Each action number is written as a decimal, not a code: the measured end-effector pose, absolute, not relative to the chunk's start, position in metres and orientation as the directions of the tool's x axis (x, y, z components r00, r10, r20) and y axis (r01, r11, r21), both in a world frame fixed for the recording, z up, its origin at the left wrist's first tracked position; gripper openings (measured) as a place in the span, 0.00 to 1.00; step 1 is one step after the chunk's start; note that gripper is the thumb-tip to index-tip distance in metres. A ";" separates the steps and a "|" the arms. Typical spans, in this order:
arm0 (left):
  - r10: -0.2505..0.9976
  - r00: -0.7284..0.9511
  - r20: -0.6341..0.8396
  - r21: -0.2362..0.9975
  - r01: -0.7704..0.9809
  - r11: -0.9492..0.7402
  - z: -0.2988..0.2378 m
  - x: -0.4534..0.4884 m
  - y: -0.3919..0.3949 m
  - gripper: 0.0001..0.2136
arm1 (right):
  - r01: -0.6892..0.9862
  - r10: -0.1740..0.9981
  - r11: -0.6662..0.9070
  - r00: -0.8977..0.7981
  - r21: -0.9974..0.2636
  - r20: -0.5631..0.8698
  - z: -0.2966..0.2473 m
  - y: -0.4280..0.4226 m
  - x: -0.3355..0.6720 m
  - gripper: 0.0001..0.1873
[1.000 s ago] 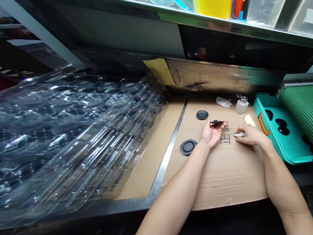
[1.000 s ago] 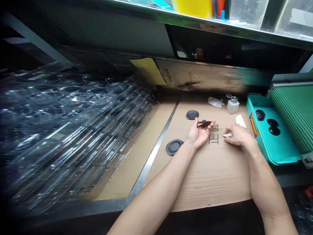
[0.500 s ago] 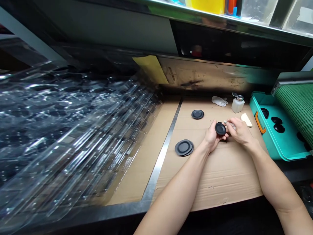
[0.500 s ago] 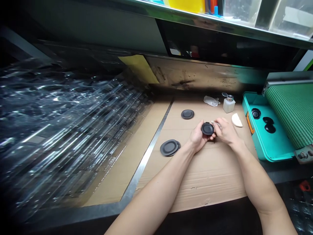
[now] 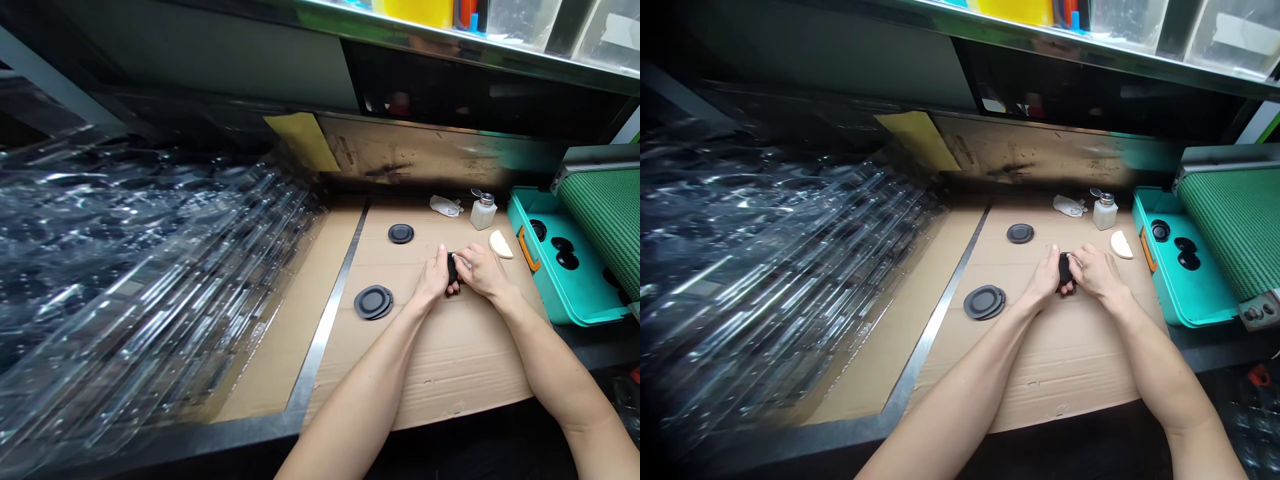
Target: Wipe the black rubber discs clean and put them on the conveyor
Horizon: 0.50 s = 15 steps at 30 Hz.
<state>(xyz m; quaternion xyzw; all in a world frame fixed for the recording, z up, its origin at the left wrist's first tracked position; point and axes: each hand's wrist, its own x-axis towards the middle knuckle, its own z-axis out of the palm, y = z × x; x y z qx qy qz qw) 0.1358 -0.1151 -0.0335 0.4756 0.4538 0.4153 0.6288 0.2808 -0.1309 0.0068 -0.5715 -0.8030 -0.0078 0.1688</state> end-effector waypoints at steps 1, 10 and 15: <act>0.955 0.241 -0.173 0.979 -0.063 0.193 -0.033 0.135 -0.115 0.36 | 0.919 0.911 0.357 -0.304 -0.164 0.280 0.007 -0.131 0.281 0.16; 0.963 0.242 -0.122 0.992 0.004 0.124 -0.026 0.135 -0.121 0.34 | 0.905 0.876 0.414 -0.365 -0.099 0.316 0.011 -0.133 0.280 0.15; 0.967 0.230 -0.107 0.993 0.075 0.092 -0.027 0.136 -0.120 0.35 | 0.923 0.891 0.380 -0.349 -0.055 0.290 0.010 -0.132 0.278 0.15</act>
